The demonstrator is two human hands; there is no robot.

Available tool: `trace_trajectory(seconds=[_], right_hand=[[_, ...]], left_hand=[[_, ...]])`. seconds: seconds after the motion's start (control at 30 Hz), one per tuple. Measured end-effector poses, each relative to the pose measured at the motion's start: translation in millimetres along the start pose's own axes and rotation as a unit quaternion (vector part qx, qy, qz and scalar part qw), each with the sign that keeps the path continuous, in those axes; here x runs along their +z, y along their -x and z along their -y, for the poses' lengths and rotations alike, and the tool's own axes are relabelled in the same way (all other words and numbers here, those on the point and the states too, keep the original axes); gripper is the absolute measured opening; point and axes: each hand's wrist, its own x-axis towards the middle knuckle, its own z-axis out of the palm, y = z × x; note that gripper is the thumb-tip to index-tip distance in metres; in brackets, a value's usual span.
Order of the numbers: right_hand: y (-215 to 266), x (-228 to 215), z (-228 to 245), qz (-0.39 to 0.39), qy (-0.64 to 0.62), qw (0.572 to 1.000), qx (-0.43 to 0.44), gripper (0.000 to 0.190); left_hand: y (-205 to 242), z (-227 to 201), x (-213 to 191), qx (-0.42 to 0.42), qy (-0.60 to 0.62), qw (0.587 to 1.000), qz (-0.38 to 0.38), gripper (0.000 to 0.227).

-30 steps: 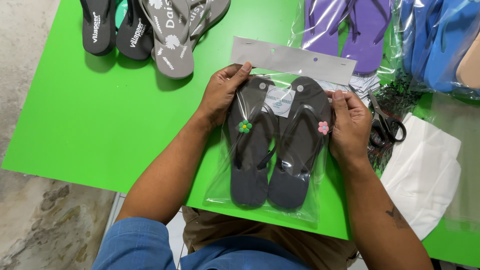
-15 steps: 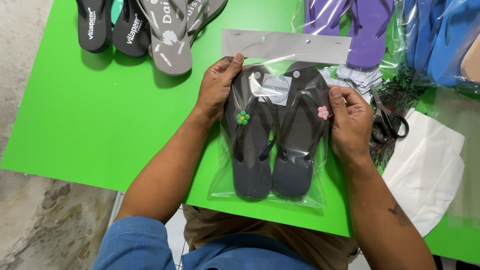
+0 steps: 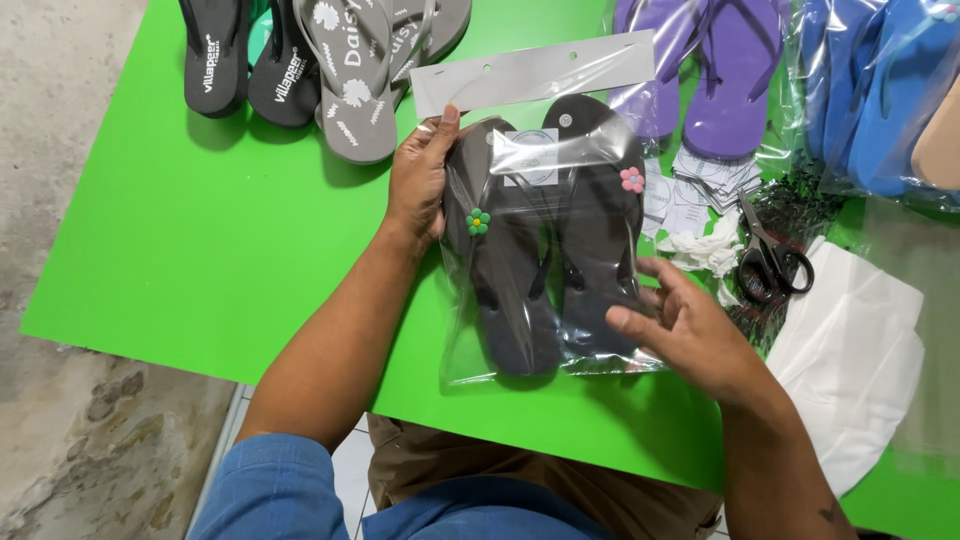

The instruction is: The person places a small flower-shaped decoration on each of two black flip-flops, then inserts the pair into a clear plastic bag with a white cardboard header. They add a round sticker to the bag and set the packaged flip-flops aside on the green table.

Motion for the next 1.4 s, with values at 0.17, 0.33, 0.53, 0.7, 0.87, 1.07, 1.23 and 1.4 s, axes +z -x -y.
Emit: trace_trajectory(seconds=[0.17, 0.33, 0.53, 0.7, 0.87, 1.07, 1.23, 1.4], right_hand=[[21.4, 12.3, -17.7, 0.047, -0.077, 0.992, -0.094, 0.075], [33.3, 29.2, -0.5, -0.018, -0.082, 0.995, -0.054, 0.083], [35.2, 25.2, -8.9, -0.068, -0.063, 0.995, -0.045, 0.078], [30.2, 19.2, -24.6, -0.029, -0.16, 0.974, -0.157, 0.072], [21.9, 14.7, -39.1, -0.04, -0.172, 0.969, -0.176, 0.071], [22.0, 14.1, -19.0, -0.06, -0.194, 0.955, -0.217, 0.067], [14.2, -2.3, 9.3, -0.092, -0.181, 0.952, -0.228, 0.065], [-10.8, -38.3, 38.7, -0.119, -0.117, 0.958, -0.234, 0.06]], left_hand=[[4.8, -1.7, 5.4, -0.002, -0.001, 1.0, -0.005, 0.025], [21.0, -18.4, 23.1, -0.045, -0.01, 0.999, -0.024, 0.029], [36.9, -38.8, 35.9, -0.095, -0.135, 0.986, 0.019, 0.035], [16.3, -14.3, 10.5, -0.118, -0.087, 0.986, 0.082, 0.039], [32.3, -13.5, 20.3, -0.135, -0.1, 0.977, 0.132, 0.038], [47.8, -30.0, 41.8, -0.154, -0.092, 0.971, 0.155, 0.045], [22.7, -17.4, 50.5, -0.131, -0.101, 0.969, 0.182, 0.05], [9.9, -29.0, 102.3, -0.123, -0.155, 0.953, 0.23, 0.088]])
